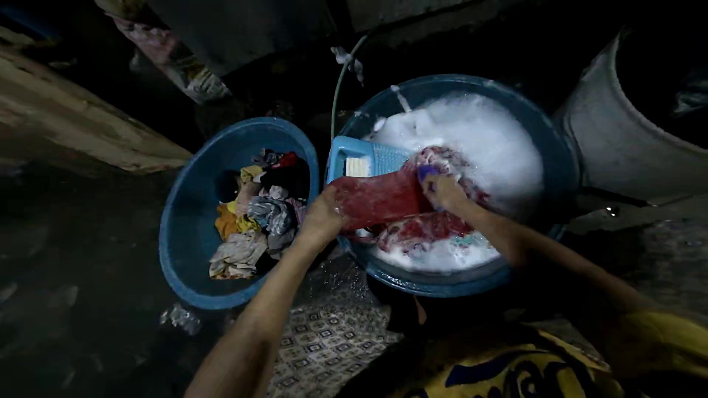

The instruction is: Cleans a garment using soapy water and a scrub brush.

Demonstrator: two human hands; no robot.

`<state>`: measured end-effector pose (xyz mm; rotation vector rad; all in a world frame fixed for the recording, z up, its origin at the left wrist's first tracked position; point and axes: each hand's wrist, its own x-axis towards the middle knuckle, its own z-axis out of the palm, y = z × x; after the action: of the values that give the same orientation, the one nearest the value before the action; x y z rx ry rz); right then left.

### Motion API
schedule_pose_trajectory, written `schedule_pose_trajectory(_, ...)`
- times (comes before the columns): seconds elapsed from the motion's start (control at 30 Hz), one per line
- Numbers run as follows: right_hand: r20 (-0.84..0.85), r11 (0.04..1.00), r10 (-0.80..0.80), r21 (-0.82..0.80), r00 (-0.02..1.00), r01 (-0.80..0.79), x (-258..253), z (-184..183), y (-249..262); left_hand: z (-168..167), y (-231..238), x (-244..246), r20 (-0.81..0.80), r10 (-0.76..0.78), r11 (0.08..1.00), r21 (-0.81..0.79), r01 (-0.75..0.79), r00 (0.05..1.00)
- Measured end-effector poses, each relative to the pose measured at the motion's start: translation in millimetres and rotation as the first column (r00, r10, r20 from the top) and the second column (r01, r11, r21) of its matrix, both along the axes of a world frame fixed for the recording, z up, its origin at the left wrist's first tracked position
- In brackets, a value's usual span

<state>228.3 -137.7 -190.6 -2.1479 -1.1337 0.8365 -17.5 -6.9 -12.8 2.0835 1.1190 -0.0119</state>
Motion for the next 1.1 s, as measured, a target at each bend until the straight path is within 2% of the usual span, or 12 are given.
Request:
schedule_pose_trajectory(0.1,-0.217,0.978,-0.117,0.143,0.969,0.150,34.9,24.1,-3.9,21.9,-5.4,11.5,0.313,0.074,0.988,-0.151,-0.027,0.947)
schedule_pose_trajectory(0.17,-0.319,0.919,-0.161,0.296,0.934,0.260,34.3,54.5,-19.2,35.5,7.7,14.6,0.588,0.215,0.937,-0.349,0.004,0.779)
schedule_pose_trajectory(0.27,-0.028,0.952,-0.243,0.187,0.970,0.244,20.1,55.0,-57.4,6.2,33.4,21.0,0.726,0.313,0.750,-0.585,0.309,0.613)
schedule_pose_trajectory(0.33,0.027,0.978,-0.147,-0.143,0.989,0.150,11.0,31.1,-65.4,-39.0,16.8,19.8,0.557,0.130,0.631,-0.685,0.365,0.820)
schedule_pose_trajectory(0.4,-0.085,0.978,-0.161,-0.147,0.983,0.147,11.8,11.1,-67.9,-64.4,-16.8,31.0,0.214,-0.253,0.706,-0.625,0.331,0.944)
schedule_pose_trajectory(0.5,-0.308,0.921,-0.334,0.096,0.891,0.379,8.8,8.2,-84.0,-68.0,-36.8,35.4,-0.342,-0.586,0.798,-0.400,0.451,0.735)
schedule_pose_trajectory(0.6,-0.130,0.834,-0.454,0.285,0.881,0.472,18.6,33.9,-98.8,-47.7,-8.9,26.5,-0.491,-0.624,0.780,-0.353,0.517,0.608)
schedule_pose_trajectory(0.67,-0.069,0.762,-0.485,0.455,0.872,0.461,29.6,62.1,-111.6,-24.7,4.2,10.2,-0.446,-0.584,0.812,-0.330,0.482,0.678)
schedule_pose_trajectory(0.77,-0.075,0.594,-0.499,0.696,0.864,0.403,34.6,108.9,-123.7,-3.5,14.1,-26.2,0.046,-0.406,0.819,-0.426,0.386,0.913)
schedule_pose_trajectory(0.9,-0.150,0.390,-0.530,0.831,0.835,0.397,56.3,153.5,-90.5,-2.0,7.2,-42.1,0.525,0.054,0.757,-0.576,0.308,0.850)
schedule_pose_trajectory(1.0,-0.019,0.574,-0.575,0.703,0.818,0.420,71.1,150.5,-41.9,-17.6,-2.6,-21.5,0.570,0.370,0.703,-0.688,0.179,0.734)
schedule_pose_trajectory(1.1,-0.008,0.808,-0.449,0.422,0.894,0.410,54.3,132.0,-1.7,-45.3,8.3,-0.1,0.520,0.300,0.753,-0.644,0.137,0.800)
